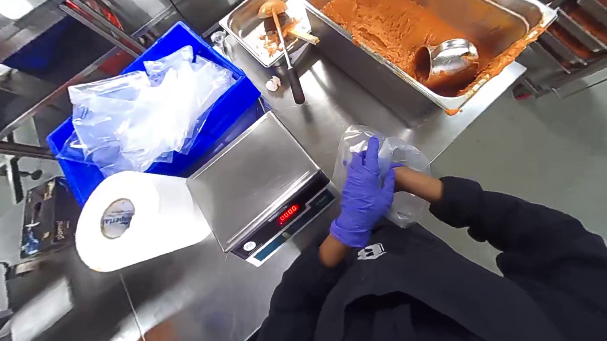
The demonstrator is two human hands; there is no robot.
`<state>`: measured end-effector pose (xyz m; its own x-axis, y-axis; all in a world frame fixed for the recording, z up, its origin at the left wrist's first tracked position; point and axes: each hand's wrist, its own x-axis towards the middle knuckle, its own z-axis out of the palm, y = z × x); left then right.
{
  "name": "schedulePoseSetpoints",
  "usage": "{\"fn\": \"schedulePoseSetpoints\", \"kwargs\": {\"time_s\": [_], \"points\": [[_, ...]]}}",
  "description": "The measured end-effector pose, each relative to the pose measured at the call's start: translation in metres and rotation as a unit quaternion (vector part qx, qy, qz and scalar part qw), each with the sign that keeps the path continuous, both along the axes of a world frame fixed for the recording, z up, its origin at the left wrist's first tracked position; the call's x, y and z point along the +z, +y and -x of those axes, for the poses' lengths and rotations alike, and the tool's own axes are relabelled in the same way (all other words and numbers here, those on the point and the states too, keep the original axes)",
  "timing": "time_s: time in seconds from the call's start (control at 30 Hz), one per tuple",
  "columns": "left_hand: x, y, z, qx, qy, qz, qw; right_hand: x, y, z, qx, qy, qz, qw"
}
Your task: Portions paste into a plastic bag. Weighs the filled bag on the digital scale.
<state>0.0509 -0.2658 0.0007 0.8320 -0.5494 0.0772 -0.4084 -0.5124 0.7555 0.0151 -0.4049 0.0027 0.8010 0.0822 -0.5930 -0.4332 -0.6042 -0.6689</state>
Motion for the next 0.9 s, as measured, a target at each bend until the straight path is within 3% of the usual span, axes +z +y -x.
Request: {"fn": "schedulePoseSetpoints", "kwargs": {"time_s": [0.1, 0.17, 0.23, 0.4, 0.43, 0.5, 0.53, 0.57, 0.67, 0.7, 0.8, 0.9], "points": [[-0.001, 0.013, 0.005, -0.039, 0.042, -0.009, 0.998, 0.004, 0.01, -0.025, 0.183, 0.004, 0.141, 0.973], [-0.004, 0.027, 0.002, -0.042, 0.022, -0.011, 0.999, 0.009, 0.007, -0.034, 0.2, -0.023, 0.185, 0.962], [-0.001, 0.043, -0.008, -0.029, 0.0, -0.005, 1.0, -0.009, -0.005, -0.039, 0.186, -0.076, 0.187, 0.962], [-0.01, 0.047, -0.003, 0.076, -0.05, 0.048, 0.995, 0.032, 0.005, -0.059, 0.232, 0.047, 0.224, 0.945], [-0.017, 0.046, 0.003, 0.084, -0.034, 0.033, 0.995, 0.029, 0.002, -0.057, 0.257, 0.01, 0.229, 0.939], [-0.03, 0.045, 0.012, 0.064, 0.04, 0.021, 0.997, -0.014, -0.017, -0.04, 0.268, -0.268, 0.182, 0.907], [-0.034, 0.044, 0.012, 0.061, 0.068, 0.036, 0.995, 0.026, -0.001, -0.051, 0.32, -0.064, 0.203, 0.923], [-0.032, 0.044, 0.008, 0.067, 0.086, 0.052, 0.993, 0.041, 0.013, -0.063, 0.351, 0.065, 0.21, 0.91], [-0.01, 0.049, -0.016, 0.082, 0.152, 0.049, 0.984, -0.004, 0.016, -0.069, 0.407, 0.087, 0.213, 0.884], [-0.004, 0.049, -0.024, 0.078, 0.163, 0.044, 0.983, -0.001, 0.014, -0.065, 0.407, 0.079, 0.202, 0.888], [0.014, 0.051, -0.043, 0.081, 0.162, 0.062, 0.981, 0.077, -0.005, -0.047, 0.365, -0.044, 0.095, 0.925], [0.031, 0.056, -0.059, 0.115, 0.169, 0.061, 0.977, 0.14, -0.066, -0.029, 0.17, -0.292, -0.016, 0.941]]}}
